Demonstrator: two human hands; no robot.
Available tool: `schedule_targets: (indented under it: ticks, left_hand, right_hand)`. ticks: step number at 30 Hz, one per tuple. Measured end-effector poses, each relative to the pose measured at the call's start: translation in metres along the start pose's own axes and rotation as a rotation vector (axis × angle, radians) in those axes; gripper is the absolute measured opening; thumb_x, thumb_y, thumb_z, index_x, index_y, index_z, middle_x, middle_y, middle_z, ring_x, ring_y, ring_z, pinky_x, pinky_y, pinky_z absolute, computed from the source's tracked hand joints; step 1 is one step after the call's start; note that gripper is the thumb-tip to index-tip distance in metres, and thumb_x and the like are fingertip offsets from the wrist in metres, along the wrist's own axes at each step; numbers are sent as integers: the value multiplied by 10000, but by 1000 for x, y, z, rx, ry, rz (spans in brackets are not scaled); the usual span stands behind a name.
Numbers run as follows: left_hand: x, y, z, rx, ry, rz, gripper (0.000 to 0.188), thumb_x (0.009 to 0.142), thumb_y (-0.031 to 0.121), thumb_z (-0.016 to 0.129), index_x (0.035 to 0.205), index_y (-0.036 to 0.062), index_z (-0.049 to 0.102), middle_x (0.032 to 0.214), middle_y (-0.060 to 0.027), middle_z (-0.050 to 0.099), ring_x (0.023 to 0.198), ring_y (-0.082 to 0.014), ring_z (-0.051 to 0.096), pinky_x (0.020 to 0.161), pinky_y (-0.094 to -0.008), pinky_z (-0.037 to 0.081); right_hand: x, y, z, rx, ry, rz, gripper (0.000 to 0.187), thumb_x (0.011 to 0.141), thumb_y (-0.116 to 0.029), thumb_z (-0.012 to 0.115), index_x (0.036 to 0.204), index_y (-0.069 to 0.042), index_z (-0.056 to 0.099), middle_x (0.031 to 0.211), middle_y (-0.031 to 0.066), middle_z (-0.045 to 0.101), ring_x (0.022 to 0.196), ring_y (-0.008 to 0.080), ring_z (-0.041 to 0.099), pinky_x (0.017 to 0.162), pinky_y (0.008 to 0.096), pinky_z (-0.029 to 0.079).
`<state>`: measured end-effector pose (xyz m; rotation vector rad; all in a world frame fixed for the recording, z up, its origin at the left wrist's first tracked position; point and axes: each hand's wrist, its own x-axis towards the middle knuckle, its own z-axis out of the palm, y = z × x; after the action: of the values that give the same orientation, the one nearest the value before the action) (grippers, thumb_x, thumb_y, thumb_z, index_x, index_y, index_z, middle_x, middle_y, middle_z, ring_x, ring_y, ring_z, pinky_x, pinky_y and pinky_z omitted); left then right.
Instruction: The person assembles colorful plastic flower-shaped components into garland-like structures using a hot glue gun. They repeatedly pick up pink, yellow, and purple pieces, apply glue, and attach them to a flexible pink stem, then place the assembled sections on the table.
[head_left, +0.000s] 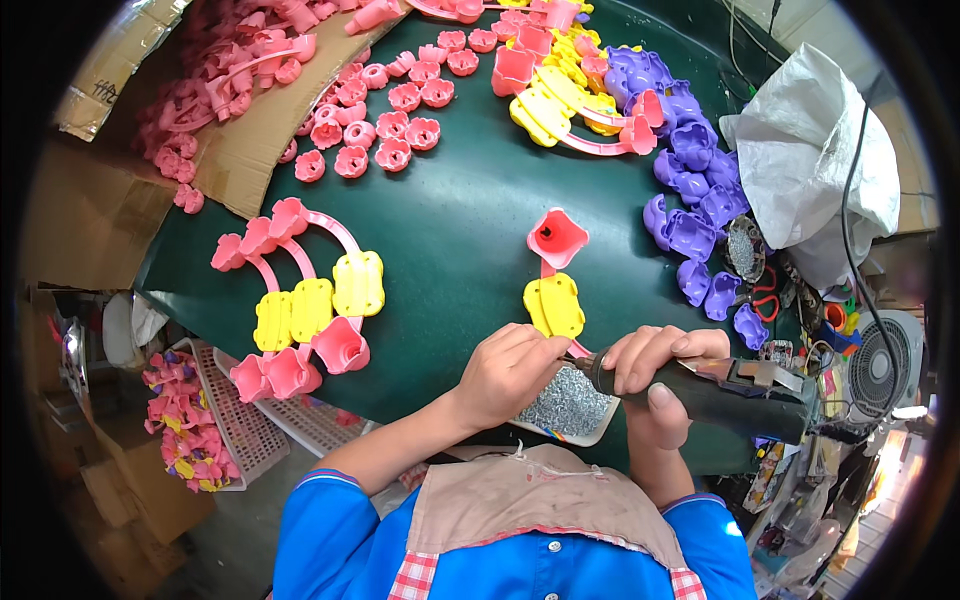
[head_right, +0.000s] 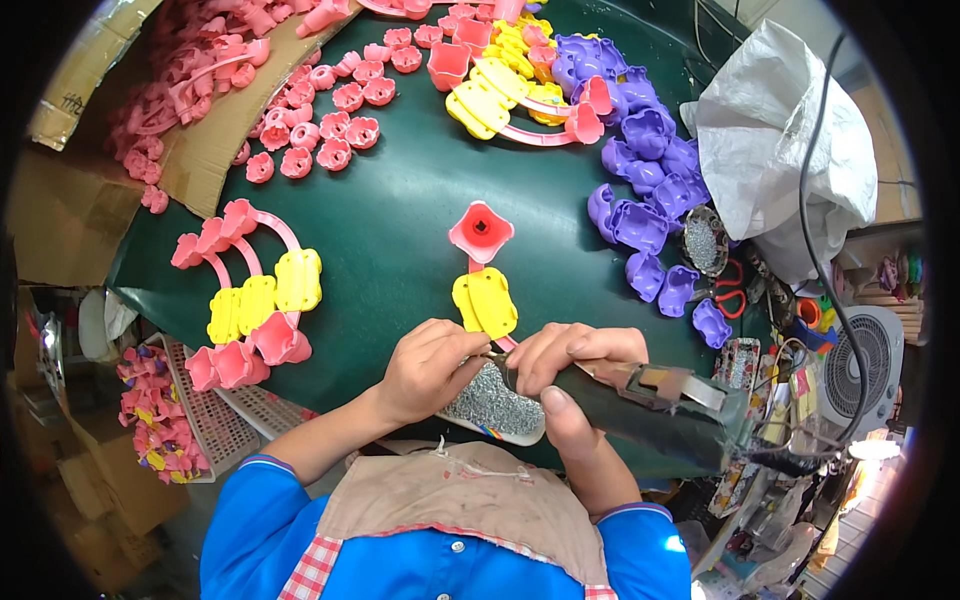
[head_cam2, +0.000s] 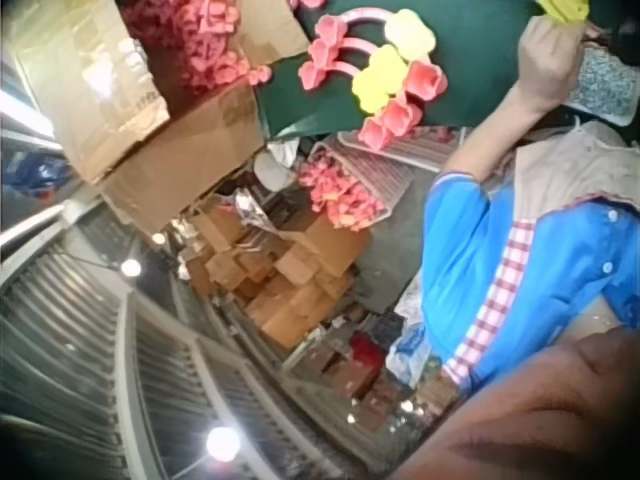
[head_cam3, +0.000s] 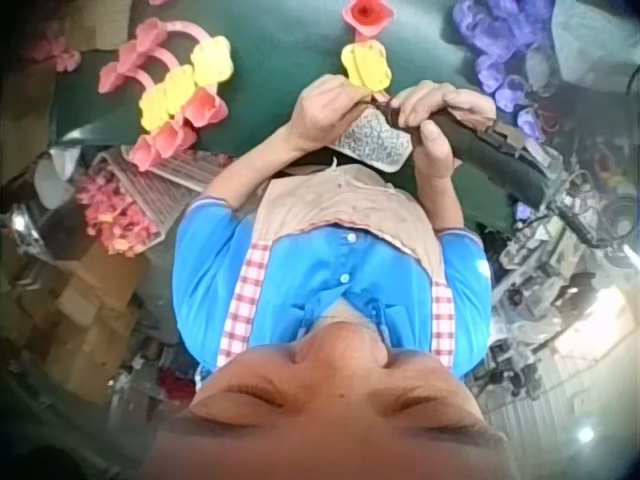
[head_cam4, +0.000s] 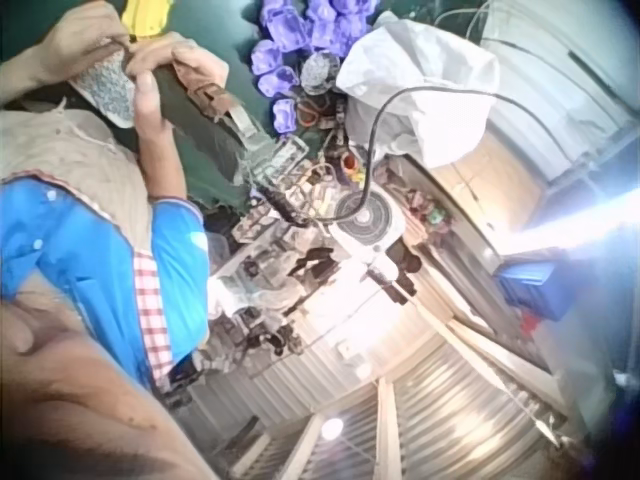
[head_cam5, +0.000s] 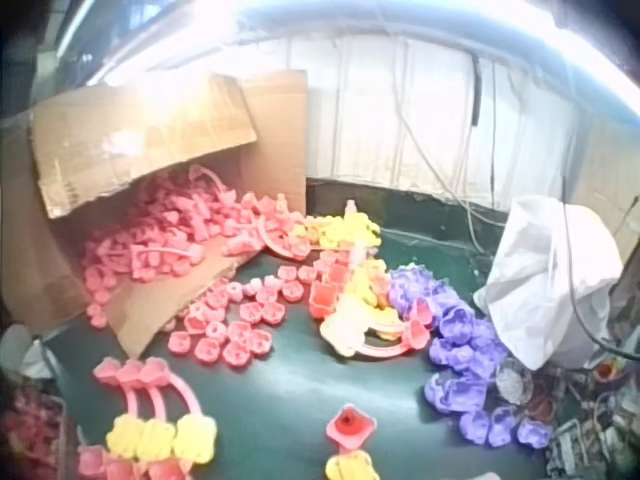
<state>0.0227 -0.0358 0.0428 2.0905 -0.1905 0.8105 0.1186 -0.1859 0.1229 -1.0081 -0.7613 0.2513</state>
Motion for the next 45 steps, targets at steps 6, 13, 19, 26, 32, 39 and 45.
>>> schedule_targets:
  ticks: [6,13,19,26,32,39,45]
  left_hand:
    - [15,-6,-6,93,-18,128,346,733,-25,802,1043,10,650,801,-74,656,709,-249,644,642,-364,502]
    - [26,-20,-21,79,127,-65,162,772,0,820,908,5,732,835,-75,684,740,-214,667,644,-326,536]
    - [20,-44,-13,-481,-7,-693,149,905,41,748,1031,-36,759,937,-95,725,827,-121,706,741,-262,576]
    - [25,-50,-2,-393,-143,-618,131,882,72,761,863,-10,660,806,-52,618,680,-117,569,611,-277,461]
    - [22,-52,2,-214,-66,-160,127,802,51,809,866,25,702,750,-80,614,691,-248,572,642,-344,468]
    - [18,-39,-6,37,0,111,237,729,68,868,886,31,694,785,-67,608,630,-205,551,553,-341,456]
    - [11,-43,-8,-158,-120,-696,707,773,310,898,1240,-44,503,800,-109,659,653,-198,653,589,-338,514]
  right_hand:
    - [7,6,1,-72,-61,-78,412,912,-93,676,1216,-74,399,765,112,616,667,219,612,725,410,563]
    - [37,36,-12,-182,-138,-259,438,882,-9,649,1256,-67,431,768,87,622,681,204,625,724,415,570]
    - [40,69,-19,-155,-136,-262,409,862,10,656,1208,-67,453,773,94,633,669,205,624,706,404,568]
    - [45,70,-23,-61,-52,-201,349,890,-9,674,1156,-60,453,749,103,606,640,205,588,688,411,566]
    - [36,23,-14,75,32,-82,421,894,-144,702,1218,-84,442,735,81,585,619,195,566,664,397,550]
    - [20,18,1,23,-24,-105,434,907,-146,732,1207,-78,425,734,98,609,622,211,605,662,410,559]
    - [31,39,0,-119,-189,-243,411,888,8,642,1246,-72,458,789,95,651,691,211,645,740,421,576]
